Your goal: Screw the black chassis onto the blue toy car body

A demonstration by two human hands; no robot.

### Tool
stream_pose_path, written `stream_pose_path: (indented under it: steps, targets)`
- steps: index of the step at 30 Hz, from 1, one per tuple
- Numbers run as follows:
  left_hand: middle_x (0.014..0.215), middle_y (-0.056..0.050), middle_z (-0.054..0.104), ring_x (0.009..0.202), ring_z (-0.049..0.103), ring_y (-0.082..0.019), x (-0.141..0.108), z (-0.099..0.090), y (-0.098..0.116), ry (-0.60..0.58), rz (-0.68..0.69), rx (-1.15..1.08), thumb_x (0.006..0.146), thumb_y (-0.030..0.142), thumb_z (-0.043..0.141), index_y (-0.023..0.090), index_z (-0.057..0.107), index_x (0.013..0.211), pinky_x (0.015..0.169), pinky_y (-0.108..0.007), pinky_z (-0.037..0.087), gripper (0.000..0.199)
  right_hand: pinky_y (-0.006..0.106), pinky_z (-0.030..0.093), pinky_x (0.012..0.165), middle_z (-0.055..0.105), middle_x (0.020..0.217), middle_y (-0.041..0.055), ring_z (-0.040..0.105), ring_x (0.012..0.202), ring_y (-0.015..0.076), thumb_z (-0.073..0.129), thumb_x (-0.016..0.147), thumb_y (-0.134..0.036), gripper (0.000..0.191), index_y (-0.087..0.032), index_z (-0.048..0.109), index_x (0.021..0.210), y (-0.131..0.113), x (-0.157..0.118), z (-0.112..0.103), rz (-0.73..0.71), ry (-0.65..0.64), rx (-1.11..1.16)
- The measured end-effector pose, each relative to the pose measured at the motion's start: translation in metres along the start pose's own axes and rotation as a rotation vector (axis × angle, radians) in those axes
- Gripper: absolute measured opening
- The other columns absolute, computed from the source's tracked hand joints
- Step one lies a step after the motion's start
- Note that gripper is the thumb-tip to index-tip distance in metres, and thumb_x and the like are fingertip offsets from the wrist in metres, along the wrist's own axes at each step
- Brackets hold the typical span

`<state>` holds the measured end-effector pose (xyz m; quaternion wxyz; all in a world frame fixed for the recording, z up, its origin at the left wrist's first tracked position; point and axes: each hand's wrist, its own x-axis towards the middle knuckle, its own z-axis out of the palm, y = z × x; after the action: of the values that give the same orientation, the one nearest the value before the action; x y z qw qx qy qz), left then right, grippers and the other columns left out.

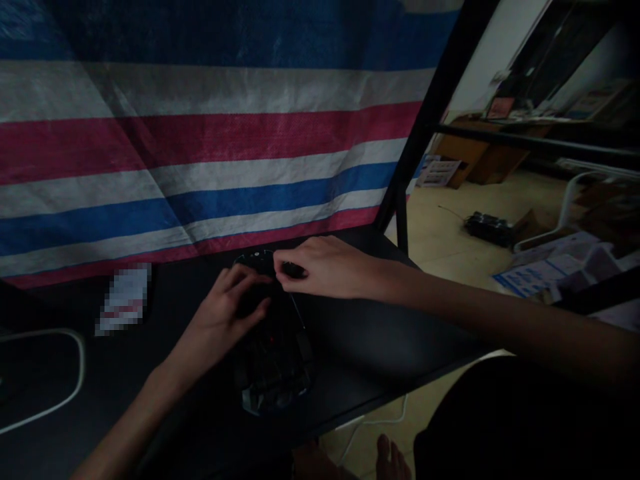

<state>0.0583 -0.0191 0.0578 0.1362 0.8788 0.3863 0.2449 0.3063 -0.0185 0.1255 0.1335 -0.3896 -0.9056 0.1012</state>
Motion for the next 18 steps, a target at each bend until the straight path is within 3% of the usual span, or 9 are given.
stream_pose_path:
  steps: [2, 6, 10, 14, 18]
  targets:
    - [0.128, -0.007, 0.063, 0.118, 0.062, -0.030, 0.007, 0.001, 0.012, -0.133, 0.040, 0.044, 0.099, 0.045, 0.055, 0.029, 0.063, 0.128, 0.103, -0.045, 0.052, 0.034, 0.028, 0.032, 0.067, 0.066, 0.086, -0.0001, 0.056, 0.074, 0.0143, 0.056, 0.095, -0.030, 0.011, -0.023, 0.061, 0.102, 0.001, 0.001, -0.002, 0.010, -0.037, 0.040]
    - [0.133, -0.009, 0.066, 0.110, 0.070, -0.033, 0.019, 0.007, 0.023, -0.225, -0.016, 0.149, 0.099, 0.050, 0.052, 0.029, 0.063, 0.131, 0.093, -0.048, 0.057, 0.040, 0.028, 0.033, 0.068, 0.070, 0.101, 0.0030, 0.060, 0.086, 0.0167, 0.061, 0.089, -0.025, 0.017, -0.022, 0.062, 0.105, 0.001, 0.002, -0.006, -0.019, 0.018, 0.024]
    - [0.121, -0.008, 0.074, 0.098, 0.075, -0.034, 0.025, 0.009, 0.025, -0.225, -0.049, 0.230, 0.098, 0.052, 0.052, 0.031, 0.067, 0.124, 0.079, -0.046, 0.060, 0.037, 0.029, 0.031, 0.064, 0.066, 0.077, 0.0009, 0.056, 0.069, 0.0150, 0.051, 0.099, -0.030, 0.017, -0.021, 0.065, 0.096, 0.000, 0.003, -0.009, 0.059, -0.024, -0.037]
    - [0.121, -0.008, 0.075, 0.094, 0.076, -0.034, 0.025, 0.013, 0.022, -0.210, -0.022, 0.261, 0.097, 0.055, 0.053, 0.031, 0.068, 0.124, 0.076, -0.047, 0.061, 0.039, 0.027, 0.035, 0.068, 0.069, 0.094, 0.0025, 0.059, 0.080, 0.0149, 0.058, 0.091, -0.018, 0.019, -0.020, 0.062, 0.109, -0.002, 0.001, -0.008, -0.010, -0.011, 0.090]
    - [0.122, -0.008, 0.075, 0.102, 0.075, -0.033, 0.025, 0.016, 0.024, -0.198, 0.002, 0.275, 0.099, 0.050, 0.054, 0.028, 0.070, 0.119, 0.076, -0.044, 0.062, 0.035, 0.028, 0.029, 0.062, 0.063, 0.076, -0.0003, 0.053, 0.065, 0.0141, 0.056, 0.097, -0.027, 0.011, -0.020, 0.064, 0.098, -0.001, -0.001, -0.004, 0.066, -0.006, 0.005]
